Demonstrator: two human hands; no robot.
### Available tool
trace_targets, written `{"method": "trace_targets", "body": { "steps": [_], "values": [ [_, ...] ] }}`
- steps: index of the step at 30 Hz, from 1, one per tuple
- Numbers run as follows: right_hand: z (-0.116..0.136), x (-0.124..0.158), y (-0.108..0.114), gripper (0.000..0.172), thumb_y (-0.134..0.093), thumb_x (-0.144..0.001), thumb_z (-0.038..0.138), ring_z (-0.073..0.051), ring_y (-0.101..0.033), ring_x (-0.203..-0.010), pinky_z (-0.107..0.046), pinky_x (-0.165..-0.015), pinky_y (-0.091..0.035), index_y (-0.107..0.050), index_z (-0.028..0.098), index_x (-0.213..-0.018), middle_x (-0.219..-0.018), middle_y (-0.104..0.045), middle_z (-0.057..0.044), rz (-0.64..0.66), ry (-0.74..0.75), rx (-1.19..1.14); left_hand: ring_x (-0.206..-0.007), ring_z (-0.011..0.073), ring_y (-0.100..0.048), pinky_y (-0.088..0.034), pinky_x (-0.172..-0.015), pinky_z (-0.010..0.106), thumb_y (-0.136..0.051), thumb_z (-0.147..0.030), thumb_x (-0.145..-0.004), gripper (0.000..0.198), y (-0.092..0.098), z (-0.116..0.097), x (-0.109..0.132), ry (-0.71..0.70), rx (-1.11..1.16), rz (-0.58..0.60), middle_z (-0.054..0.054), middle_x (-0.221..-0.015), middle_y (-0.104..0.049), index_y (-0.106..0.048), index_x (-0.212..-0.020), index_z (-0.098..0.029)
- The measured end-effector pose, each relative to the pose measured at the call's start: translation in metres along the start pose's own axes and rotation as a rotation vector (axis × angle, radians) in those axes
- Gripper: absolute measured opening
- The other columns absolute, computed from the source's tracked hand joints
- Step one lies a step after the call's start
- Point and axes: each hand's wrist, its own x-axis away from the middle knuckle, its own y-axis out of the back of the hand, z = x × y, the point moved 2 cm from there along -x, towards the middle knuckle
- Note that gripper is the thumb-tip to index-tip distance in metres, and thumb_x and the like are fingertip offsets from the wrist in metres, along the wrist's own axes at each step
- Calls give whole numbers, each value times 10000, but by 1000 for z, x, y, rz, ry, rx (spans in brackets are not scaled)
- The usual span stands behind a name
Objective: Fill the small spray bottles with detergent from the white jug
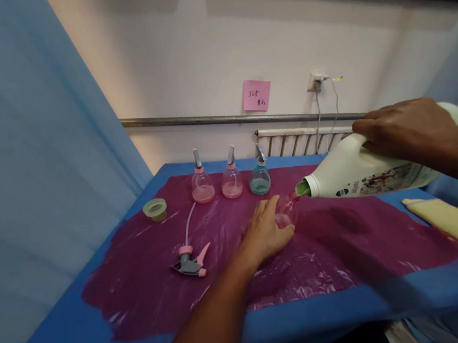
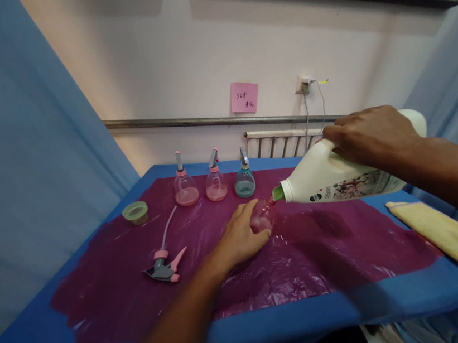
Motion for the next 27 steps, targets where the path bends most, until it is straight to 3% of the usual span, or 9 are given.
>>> {"method": "trace_targets", "body": {
  "steps": [13,27],
  "values": [
    [2,0,8,102,-576,-1013,305,-307,-730,-849,-386,-559,-288,-668,297,-972,-1028,-819,-83,29,-12,7,-1572,398,-601,-492,-1337,557,-734,-421,-994,776,1,-3,1,8,1,-10,148,-1670,-637,-509,-1725,-295],
    [0,2,-4,128,-585,-1019,361,-311,-750,-891,-379,-572,-280,-700,305,-1020,-1085,-835,-78,-2,-15,2,-1563,392,-607,-489,-1338,548,-700,-409,-1002,740,2,-6,0,15,-14,-7,160,-1652,-643,-524,-1704,-255]
  ]
}}
